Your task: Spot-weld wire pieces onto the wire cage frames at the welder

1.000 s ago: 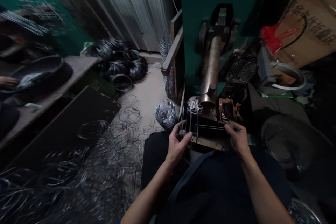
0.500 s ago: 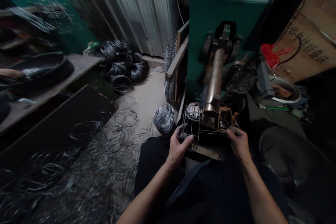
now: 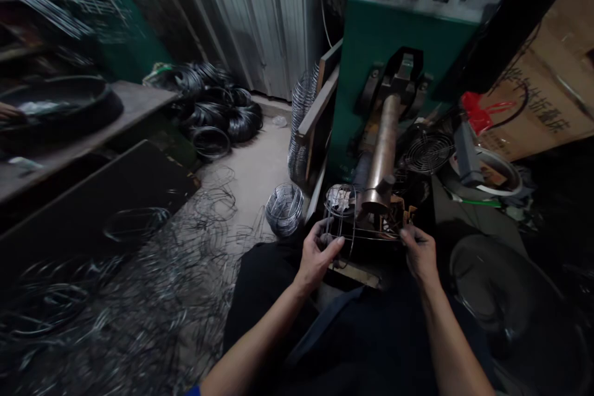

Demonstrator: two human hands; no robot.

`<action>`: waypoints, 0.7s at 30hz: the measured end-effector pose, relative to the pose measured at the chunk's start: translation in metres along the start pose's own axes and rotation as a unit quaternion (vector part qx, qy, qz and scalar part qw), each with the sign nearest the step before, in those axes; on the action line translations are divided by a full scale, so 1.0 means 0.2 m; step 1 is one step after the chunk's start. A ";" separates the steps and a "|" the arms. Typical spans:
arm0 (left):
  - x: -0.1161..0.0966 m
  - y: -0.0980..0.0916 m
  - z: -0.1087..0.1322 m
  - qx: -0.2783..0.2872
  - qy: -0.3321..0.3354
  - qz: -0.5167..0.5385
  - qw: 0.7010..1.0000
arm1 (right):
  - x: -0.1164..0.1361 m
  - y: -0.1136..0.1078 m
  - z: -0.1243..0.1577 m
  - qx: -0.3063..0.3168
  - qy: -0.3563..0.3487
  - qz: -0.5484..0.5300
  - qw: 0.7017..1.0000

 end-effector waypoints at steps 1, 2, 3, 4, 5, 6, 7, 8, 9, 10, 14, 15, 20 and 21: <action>0.00 0.00 0.00 0.001 -0.003 0.003 1.000 | 0.00 0.00 0.00 0.001 -0.001 0.000 1.000; 0.00 0.00 -0.01 0.001 -0.005 0.006 1.000 | 0.01 0.00 -0.01 0.000 -0.001 0.000 1.000; 0.01 0.00 -0.01 0.001 -0.004 0.007 1.000 | 0.01 0.01 -0.01 -0.002 -0.002 -0.001 1.000; 0.01 0.00 -0.02 0.000 0.000 0.006 1.000 | 0.02 0.01 -0.01 -0.005 -0.002 -0.001 1.000; 0.01 0.00 -0.02 -0.002 0.005 0.004 1.000 | 0.02 0.02 -0.01 -0.007 -0.004 0.000 1.000; 0.01 0.00 -0.03 -0.004 0.010 0.002 1.000 | 0.03 0.02 -0.02 -0.010 -0.006 0.001 1.000; 0.02 0.00 -0.03 -0.004 0.014 0.001 1.000 | 0.03 0.02 -0.02 -0.013 -0.008 0.003 1.000; 0.02 0.00 -0.04 -0.003 0.017 0.001 1.000 | 0.03 0.02 -0.02 -0.014 -0.008 0.005 1.000; 0.02 0.00 -0.04 0.000 0.018 0.000 1.000 | 0.03 0.02 -0.02 -0.014 -0.007 0.009 1.000; 0.02 0.00 -0.05 0.002 0.020 -0.003 1.000 | 0.03 0.02 -0.02 -0.016 -0.007 0.010 1.000; 0.03 0.00 -0.06 0.013 0.027 -0.011 1.000 | 0.00 0.00 -0.03 -0.017 -0.005 0.012 1.000; 0.03 0.00 -0.06 0.015 0.026 -0.009 0.999 | 0.00 0.00 -0.03 -0.016 -0.004 0.013 1.000; 0.03 0.01 -0.07 0.024 0.027 0.008 0.999 | -0.01 -0.02 -0.03 -0.017 -0.003 0.015 1.000; 0.03 0.02 -0.08 0.025 0.026 0.010 0.999 | -0.01 -0.02 -0.03 -0.016 -0.004 0.015 1.000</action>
Point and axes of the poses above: each hand's wrist, its own z-axis away from the middle knuckle, its own y-axis out of the palm, x = y × z, the point moved 1 cm from there along -z, towards the middle knuckle, and after that the axes turned 10 degrees about x, right-handed, at the moved point
